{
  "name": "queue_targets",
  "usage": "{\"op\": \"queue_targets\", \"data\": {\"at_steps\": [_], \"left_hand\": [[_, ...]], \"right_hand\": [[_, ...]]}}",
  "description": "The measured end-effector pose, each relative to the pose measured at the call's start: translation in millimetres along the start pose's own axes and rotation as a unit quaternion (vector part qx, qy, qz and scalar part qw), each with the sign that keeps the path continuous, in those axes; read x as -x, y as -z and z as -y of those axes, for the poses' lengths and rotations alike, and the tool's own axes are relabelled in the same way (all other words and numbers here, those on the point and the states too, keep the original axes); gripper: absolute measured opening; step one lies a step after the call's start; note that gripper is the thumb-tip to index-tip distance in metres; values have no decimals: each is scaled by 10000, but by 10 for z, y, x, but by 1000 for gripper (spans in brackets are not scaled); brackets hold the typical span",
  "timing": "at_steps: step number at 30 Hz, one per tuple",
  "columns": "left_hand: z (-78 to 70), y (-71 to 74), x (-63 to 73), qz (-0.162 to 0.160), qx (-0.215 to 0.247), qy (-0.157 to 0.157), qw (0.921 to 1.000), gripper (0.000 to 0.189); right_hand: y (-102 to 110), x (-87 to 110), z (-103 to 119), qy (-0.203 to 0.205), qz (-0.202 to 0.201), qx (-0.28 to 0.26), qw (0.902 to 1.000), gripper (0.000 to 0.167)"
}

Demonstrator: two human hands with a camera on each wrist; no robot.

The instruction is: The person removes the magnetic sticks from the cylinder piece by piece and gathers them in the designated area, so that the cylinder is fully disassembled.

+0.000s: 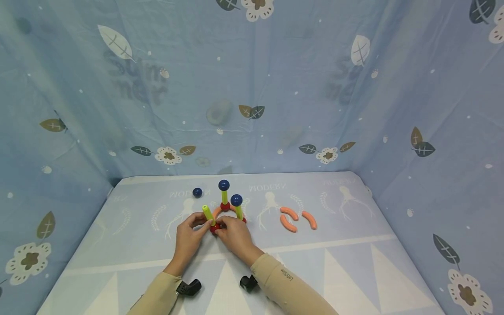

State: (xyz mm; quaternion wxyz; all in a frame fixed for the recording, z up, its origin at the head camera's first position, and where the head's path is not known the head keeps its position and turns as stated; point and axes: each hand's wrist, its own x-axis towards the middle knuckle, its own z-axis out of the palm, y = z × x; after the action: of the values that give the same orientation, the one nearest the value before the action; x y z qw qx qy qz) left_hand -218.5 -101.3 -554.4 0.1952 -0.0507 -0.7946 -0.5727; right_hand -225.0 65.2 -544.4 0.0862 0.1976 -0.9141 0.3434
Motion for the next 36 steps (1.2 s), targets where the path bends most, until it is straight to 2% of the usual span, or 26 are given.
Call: {"op": "queue_targets", "data": {"at_steps": [9,18,26,31,36], "left_hand": [[-16,73,-69,-306,-73,-86,9995,21],[-33,226,-127,-337,-272,-144,9990,24],[39,328,-136,-380,-226,-78,9990,41],[104,395,-136,-437,-451,-56,9980,46],[211,475,-145,-584,-664,-160,9960,47]], "right_hand": [[-3,-18,23,-216,64,-137,9997,23],[12,-15,50,-378,167,-188,9990,25],[16,-11,59,-433,185,-166,9988,26],[12,-10,56,-465,202,-175,9986,26],[7,-8,47,-498,225,-288,9981,26]]}}
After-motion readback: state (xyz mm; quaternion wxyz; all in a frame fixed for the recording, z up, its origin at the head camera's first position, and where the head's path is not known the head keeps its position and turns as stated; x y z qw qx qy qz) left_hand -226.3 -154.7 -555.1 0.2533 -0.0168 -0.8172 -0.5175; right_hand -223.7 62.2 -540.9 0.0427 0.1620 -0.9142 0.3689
